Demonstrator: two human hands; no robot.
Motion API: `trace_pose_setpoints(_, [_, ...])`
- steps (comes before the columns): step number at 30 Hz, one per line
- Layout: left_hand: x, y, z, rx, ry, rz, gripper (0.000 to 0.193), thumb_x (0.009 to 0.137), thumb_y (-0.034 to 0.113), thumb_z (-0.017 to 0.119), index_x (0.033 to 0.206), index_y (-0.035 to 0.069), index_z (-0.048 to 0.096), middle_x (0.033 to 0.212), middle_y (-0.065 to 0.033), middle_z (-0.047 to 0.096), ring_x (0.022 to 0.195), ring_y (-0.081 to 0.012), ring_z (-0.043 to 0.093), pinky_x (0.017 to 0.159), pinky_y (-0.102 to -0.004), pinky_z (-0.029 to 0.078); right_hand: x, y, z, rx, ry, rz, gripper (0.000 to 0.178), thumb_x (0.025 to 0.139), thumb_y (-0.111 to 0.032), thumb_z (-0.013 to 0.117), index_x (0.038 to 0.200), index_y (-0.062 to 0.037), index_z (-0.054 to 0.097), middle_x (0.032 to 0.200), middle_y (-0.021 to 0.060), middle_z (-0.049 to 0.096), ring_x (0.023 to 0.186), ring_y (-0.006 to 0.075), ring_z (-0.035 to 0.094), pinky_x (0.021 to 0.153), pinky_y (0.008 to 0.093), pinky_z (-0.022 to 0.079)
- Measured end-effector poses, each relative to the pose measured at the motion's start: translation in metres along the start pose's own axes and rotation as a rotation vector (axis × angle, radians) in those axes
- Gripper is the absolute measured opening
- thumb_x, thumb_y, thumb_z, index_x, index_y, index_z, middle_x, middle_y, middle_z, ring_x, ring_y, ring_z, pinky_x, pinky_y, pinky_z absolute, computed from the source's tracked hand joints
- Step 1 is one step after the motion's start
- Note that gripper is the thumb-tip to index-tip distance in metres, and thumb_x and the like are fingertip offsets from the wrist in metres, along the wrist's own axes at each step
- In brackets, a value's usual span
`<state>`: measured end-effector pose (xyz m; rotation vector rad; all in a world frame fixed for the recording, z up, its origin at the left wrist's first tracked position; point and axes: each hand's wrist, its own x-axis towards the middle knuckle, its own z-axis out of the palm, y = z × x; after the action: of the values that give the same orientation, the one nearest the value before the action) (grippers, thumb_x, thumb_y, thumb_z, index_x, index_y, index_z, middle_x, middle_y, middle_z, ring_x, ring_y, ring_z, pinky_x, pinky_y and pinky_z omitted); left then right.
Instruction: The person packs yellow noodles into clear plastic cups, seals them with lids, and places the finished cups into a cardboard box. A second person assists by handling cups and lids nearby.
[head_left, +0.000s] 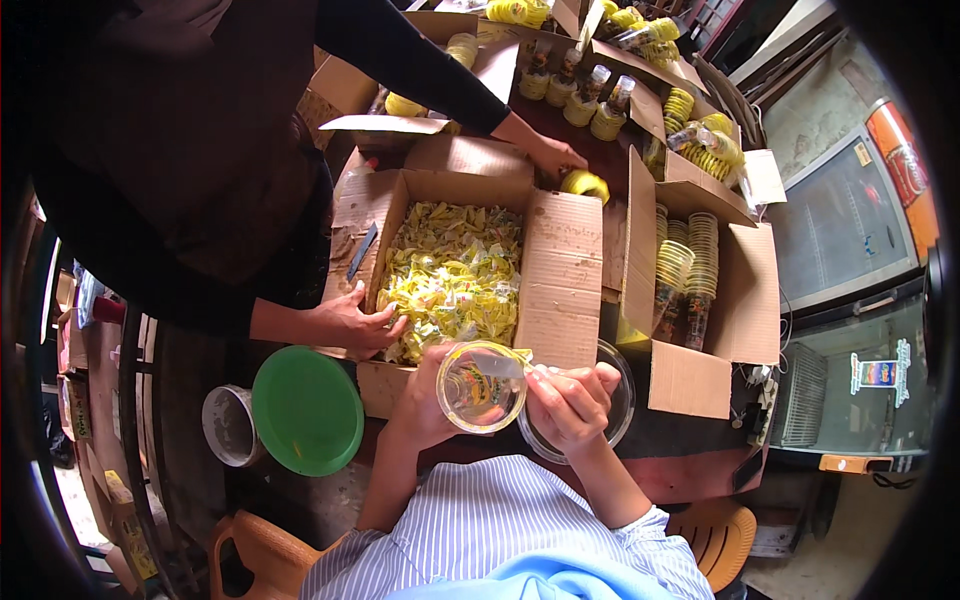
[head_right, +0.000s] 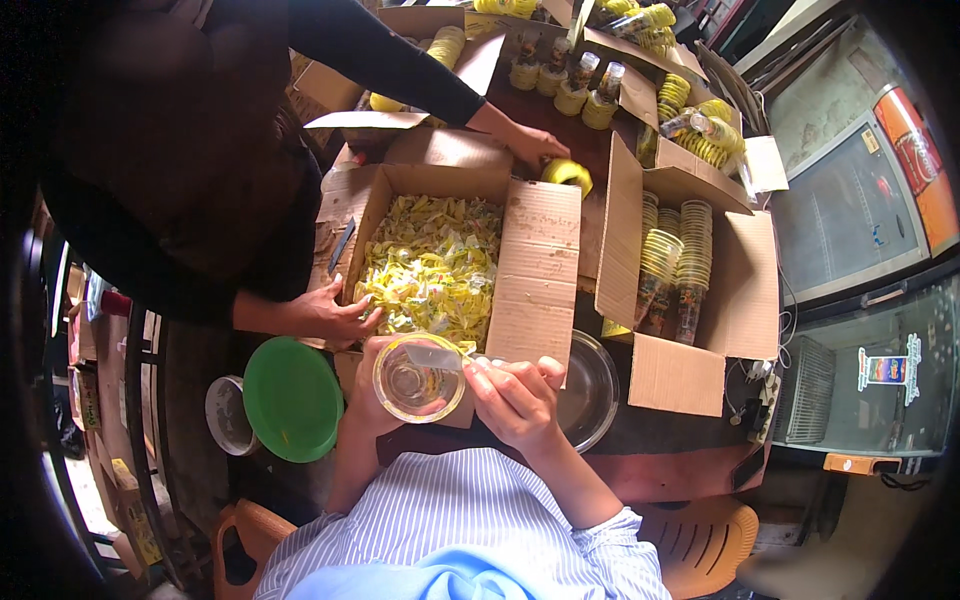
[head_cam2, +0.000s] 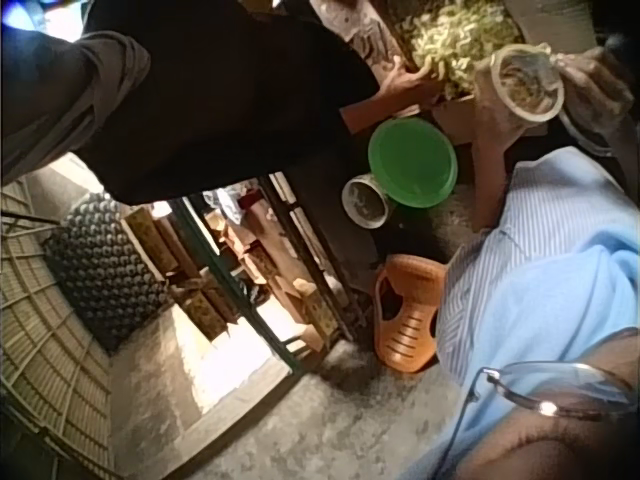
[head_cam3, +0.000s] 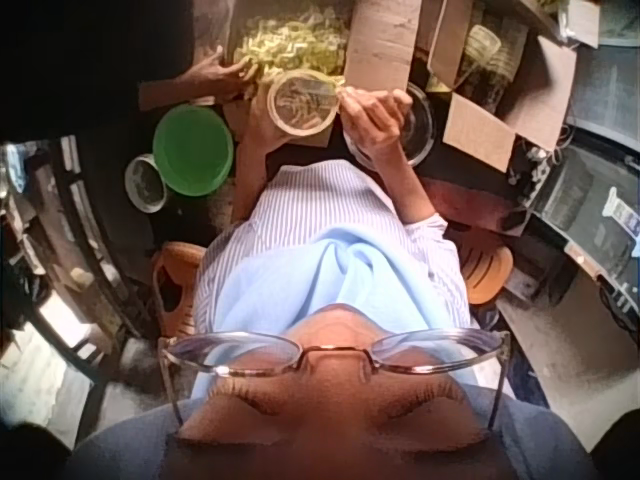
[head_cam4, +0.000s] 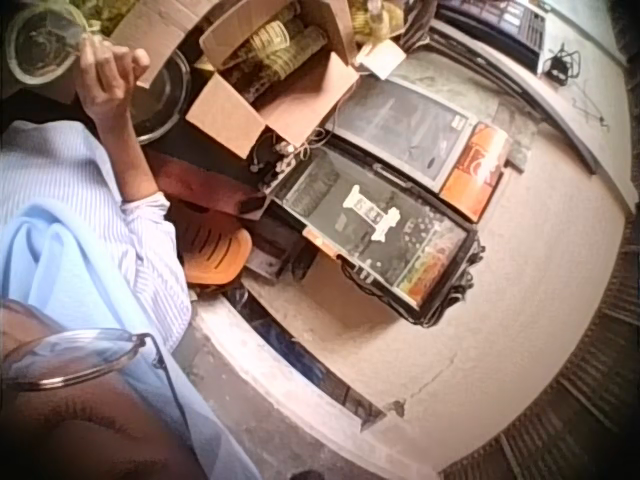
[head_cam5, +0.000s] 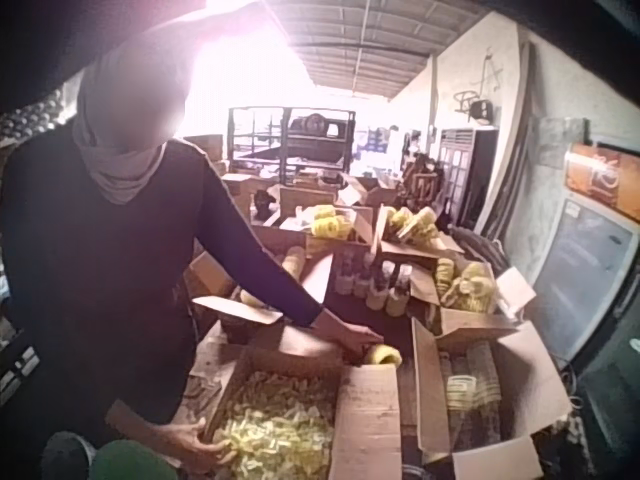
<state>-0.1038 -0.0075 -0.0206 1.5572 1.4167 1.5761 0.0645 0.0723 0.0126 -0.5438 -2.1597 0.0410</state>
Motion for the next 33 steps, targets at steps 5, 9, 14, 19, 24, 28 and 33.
trace_pose_setpoints(5, [0.003, 0.003, -0.001, 0.005, 0.004, 0.006, 0.070, 0.060, 0.022, 0.085, 0.112, 0.002, 0.042, 0.103, -0.0129, 0.057, 0.094, -0.0240, 0.059, 0.080, -0.0338, 0.048, 0.000, -0.002, 0.000, 0.027, 0.031, 0.030, 0.027, 0.064, -0.004, 0.070, 0.090, -0.0104, 0.067, 0.082, -0.0039, 0.062, 0.067, 0.0097, 0.056, 0.070, 0.0292, 0.030])
trace_pose_setpoints(9, [0.003, 0.007, -0.003, 0.054, -0.006, 0.009, 0.068, 0.060, 0.021, 0.085, 0.110, 0.002, 0.043, 0.103, -0.0129, 0.057, 0.092, -0.0222, 0.060, 0.077, -0.0320, 0.049, 0.000, -0.001, 0.003, 0.041, 0.044, 0.069, 0.026, 0.064, -0.002, 0.071, 0.087, -0.0103, 0.066, 0.078, -0.0029, 0.062, 0.064, 0.0111, 0.056, 0.068, 0.0289, 0.032])
trace_pose_setpoints(14, [0.008, 0.010, -0.005, 0.021, -0.013, 0.006, 0.064, 0.061, 0.015, 0.083, 0.108, 0.002, 0.042, 0.104, -0.0137, 0.058, 0.094, -0.0214, 0.060, 0.078, -0.0318, 0.051, 0.008, 0.000, 0.014, 0.076, 0.073, 0.115, 0.022, 0.064, 0.004, 0.071, 0.081, -0.0094, 0.065, 0.070, -0.0009, 0.061, 0.057, 0.0124, 0.054, 0.063, 0.0279, 0.034])
trace_pose_setpoints(19, [0.009, 0.001, -0.003, -0.090, -0.009, -0.020, 0.062, 0.062, 0.007, 0.081, 0.107, 0.002, 0.039, 0.107, -0.0132, 0.059, 0.098, -0.0218, 0.060, 0.082, -0.0323, 0.051, 0.009, 0.001, 0.021, 0.078, 0.046, 0.251, 0.021, 0.064, 0.003, 0.071, 0.080, -0.0088, 0.065, 0.065, -0.0005, 0.059, 0.056, 0.0141, 0.054, 0.062, 0.0290, 0.036])
trace_pose_setpoints(24, [0.008, -0.001, -0.004, -0.072, -0.009, -0.031, 0.064, 0.061, 0.009, 0.082, 0.109, 0.003, 0.039, 0.108, -0.0128, 0.058, 0.100, -0.0217, 0.059, 0.082, -0.0322, 0.050, 0.007, -0.002, 0.013, 0.155, 0.089, 0.304, 0.023, 0.063, 0.004, 0.071, 0.081, -0.0099, 0.065, 0.060, -0.0021, 0.055, 0.054, 0.0141, 0.051, 0.062, 0.0289, 0.035])
trace_pose_setpoints(28, [0.007, 0.003, -0.004, -0.026, 0.029, -0.049, 0.065, 0.061, 0.012, 0.083, 0.109, 0.004, 0.041, 0.107, -0.0121, 0.057, 0.099, -0.0226, 0.058, 0.083, -0.0333, 0.049, 0.001, -0.010, 0.006, 0.132, 0.093, 0.215, 0.027, 0.061, 0.003, 0.071, 0.084, -0.0107, 0.067, 0.063, -0.0032, 0.055, 0.054, 0.0126, 0.049, 0.062, 0.0282, 0.032])
trace_pose_setpoints(33, [0.008, -0.002, -0.002, 0.081, 0.066, 0.054, 0.066, 0.059, 0.016, 0.085, 0.108, 0.006, 0.042, 0.101, -0.0119, 0.055, 0.094, -0.0257, 0.057, 0.081, -0.0361, 0.047, 0.002, -0.016, 0.003, 0.074, 0.075, 0.190, 0.023, 0.064, 0.002, 0.070, 0.084, -0.0101, 0.067, 0.061, -0.0033, 0.053, 0.052, 0.0120, 0.049, 0.061, 0.0276, 0.033])
